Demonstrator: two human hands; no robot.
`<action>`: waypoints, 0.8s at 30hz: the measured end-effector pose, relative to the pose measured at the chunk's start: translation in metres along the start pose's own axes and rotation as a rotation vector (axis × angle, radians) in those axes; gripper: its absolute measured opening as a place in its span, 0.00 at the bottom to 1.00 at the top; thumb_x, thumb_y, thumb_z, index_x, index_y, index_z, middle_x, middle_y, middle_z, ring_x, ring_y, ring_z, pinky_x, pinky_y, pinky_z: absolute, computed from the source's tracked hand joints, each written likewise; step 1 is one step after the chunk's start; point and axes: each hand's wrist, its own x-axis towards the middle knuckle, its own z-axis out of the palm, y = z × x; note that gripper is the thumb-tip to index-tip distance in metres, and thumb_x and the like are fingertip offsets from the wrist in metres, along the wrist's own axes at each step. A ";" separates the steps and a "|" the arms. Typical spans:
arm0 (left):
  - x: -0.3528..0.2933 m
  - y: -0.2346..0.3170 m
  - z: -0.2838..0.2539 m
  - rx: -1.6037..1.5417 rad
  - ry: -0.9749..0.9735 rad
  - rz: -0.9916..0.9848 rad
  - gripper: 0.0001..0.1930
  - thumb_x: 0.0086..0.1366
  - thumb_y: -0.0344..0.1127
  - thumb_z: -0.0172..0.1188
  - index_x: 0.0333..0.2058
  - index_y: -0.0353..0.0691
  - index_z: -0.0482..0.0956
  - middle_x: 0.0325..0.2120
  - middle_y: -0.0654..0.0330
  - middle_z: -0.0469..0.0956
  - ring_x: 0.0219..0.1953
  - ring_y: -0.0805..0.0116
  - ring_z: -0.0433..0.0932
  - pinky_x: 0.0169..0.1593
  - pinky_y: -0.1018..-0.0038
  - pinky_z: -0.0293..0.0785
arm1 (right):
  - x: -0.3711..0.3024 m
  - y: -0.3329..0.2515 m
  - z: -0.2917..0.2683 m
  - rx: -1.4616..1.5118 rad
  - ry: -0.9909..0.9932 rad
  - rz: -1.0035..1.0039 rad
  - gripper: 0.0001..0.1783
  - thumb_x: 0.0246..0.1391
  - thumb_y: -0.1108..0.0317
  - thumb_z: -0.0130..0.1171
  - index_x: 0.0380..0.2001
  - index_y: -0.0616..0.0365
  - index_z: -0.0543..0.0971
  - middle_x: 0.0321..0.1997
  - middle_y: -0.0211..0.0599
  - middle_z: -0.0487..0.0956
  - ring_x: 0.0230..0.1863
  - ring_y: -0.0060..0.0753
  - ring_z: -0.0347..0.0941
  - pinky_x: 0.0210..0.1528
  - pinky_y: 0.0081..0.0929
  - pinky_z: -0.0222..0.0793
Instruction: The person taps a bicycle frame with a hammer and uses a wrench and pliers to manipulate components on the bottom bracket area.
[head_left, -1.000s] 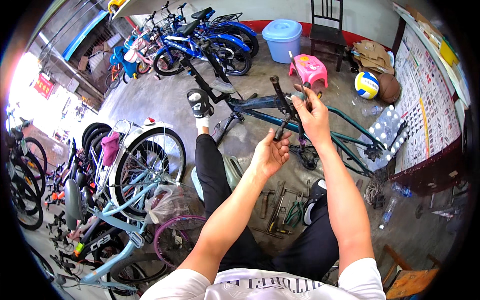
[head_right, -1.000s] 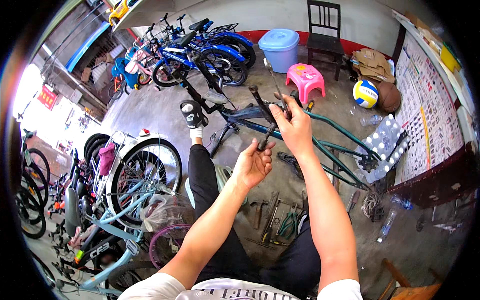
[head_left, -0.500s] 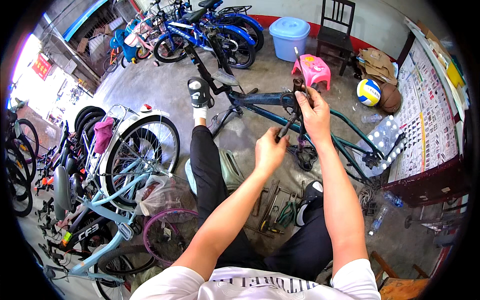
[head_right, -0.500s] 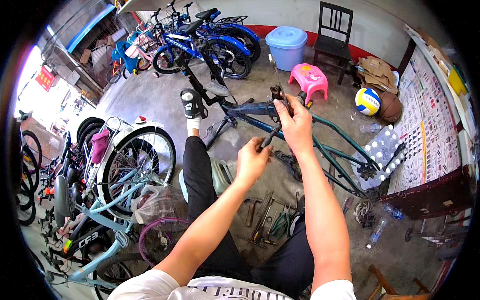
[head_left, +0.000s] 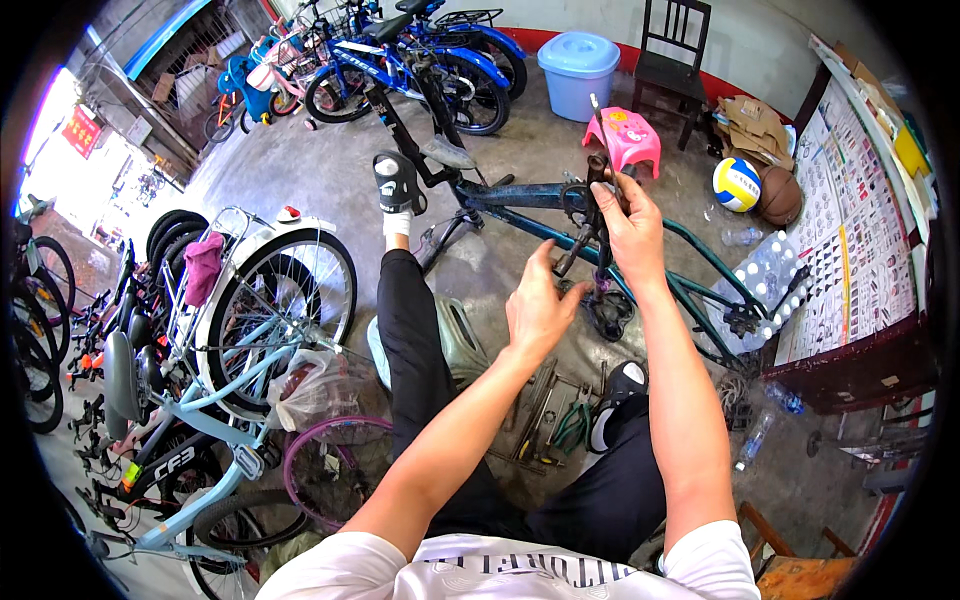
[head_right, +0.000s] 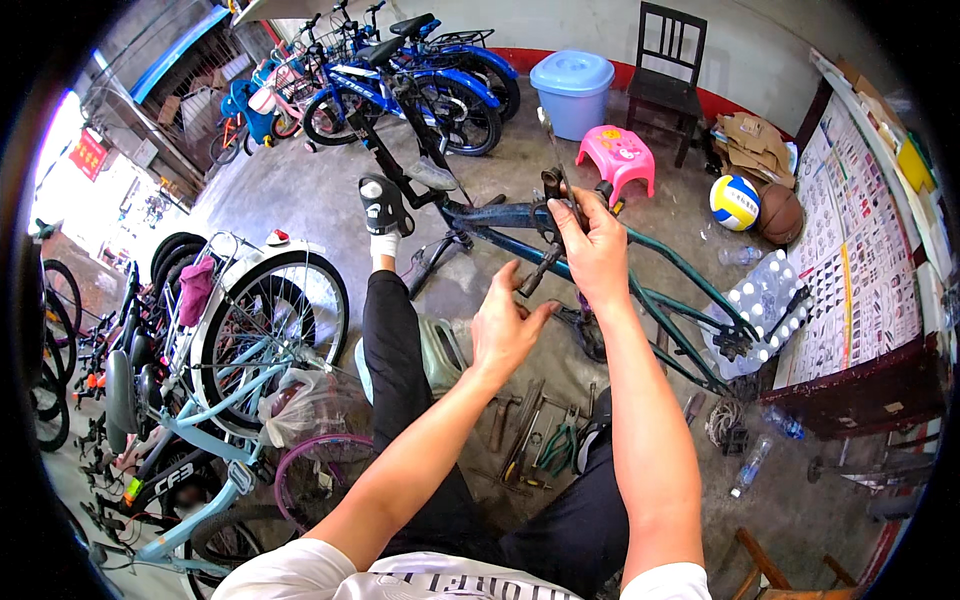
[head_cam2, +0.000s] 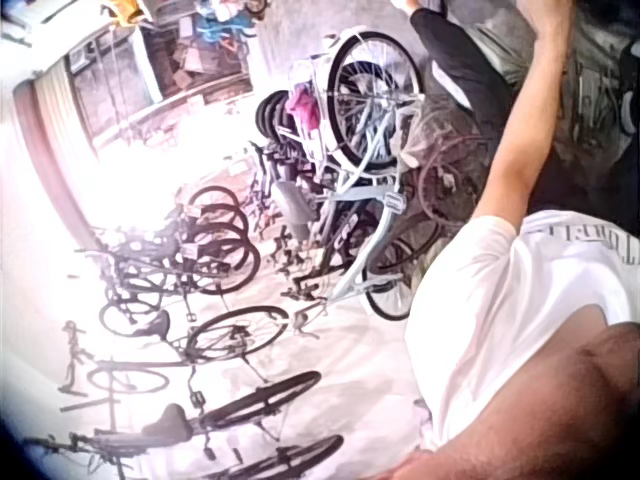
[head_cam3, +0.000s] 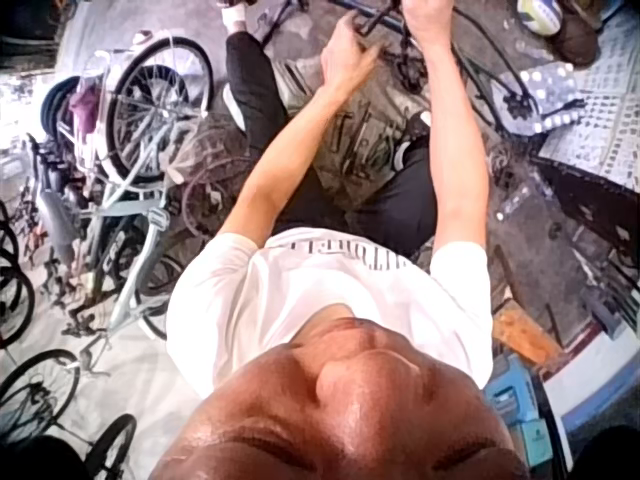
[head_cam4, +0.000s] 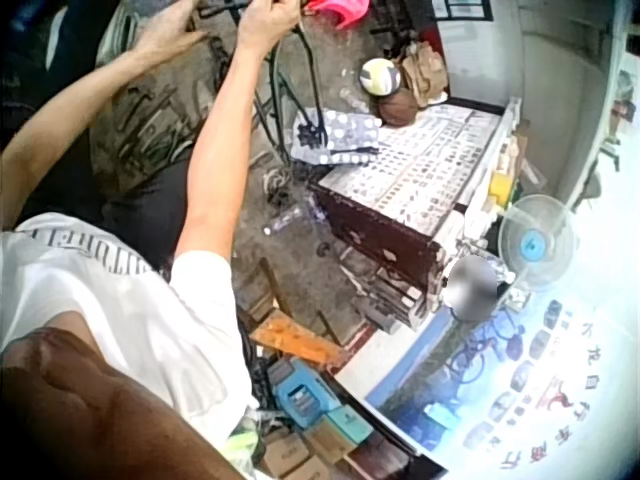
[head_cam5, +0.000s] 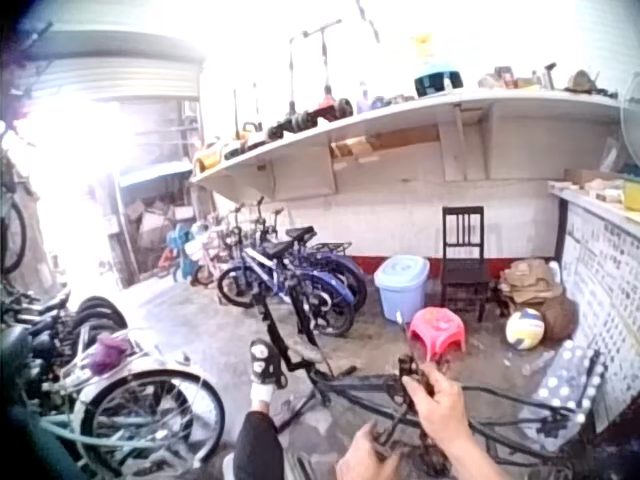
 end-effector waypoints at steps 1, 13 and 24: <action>-0.001 -0.016 0.012 -0.241 0.031 -0.131 0.27 0.69 0.46 0.65 0.60 0.35 0.72 0.39 0.58 0.83 0.30 0.66 0.82 0.37 0.68 0.78 | 0.000 -0.003 0.005 0.001 -0.006 0.003 0.15 0.65 0.63 0.64 0.49 0.62 0.82 0.29 0.18 0.74 0.31 0.12 0.63 0.33 0.17 0.62; 0.012 -0.012 0.004 -0.816 -0.279 -0.606 0.28 0.72 0.52 0.60 0.59 0.34 0.72 0.36 0.57 0.81 0.24 0.70 0.78 0.29 0.72 0.77 | 0.001 -0.001 0.005 -0.069 -0.021 0.012 0.15 0.65 0.63 0.65 0.49 0.61 0.83 0.27 0.20 0.72 0.29 0.13 0.62 0.32 0.18 0.61; 0.013 -0.023 0.008 -0.744 -0.318 -0.575 0.27 0.72 0.50 0.61 0.59 0.36 0.70 0.35 0.60 0.84 0.26 0.66 0.81 0.33 0.64 0.78 | 0.001 0.000 0.006 0.000 -0.026 0.056 0.16 0.64 0.63 0.66 0.50 0.62 0.83 0.30 0.17 0.75 0.31 0.11 0.63 0.34 0.16 0.62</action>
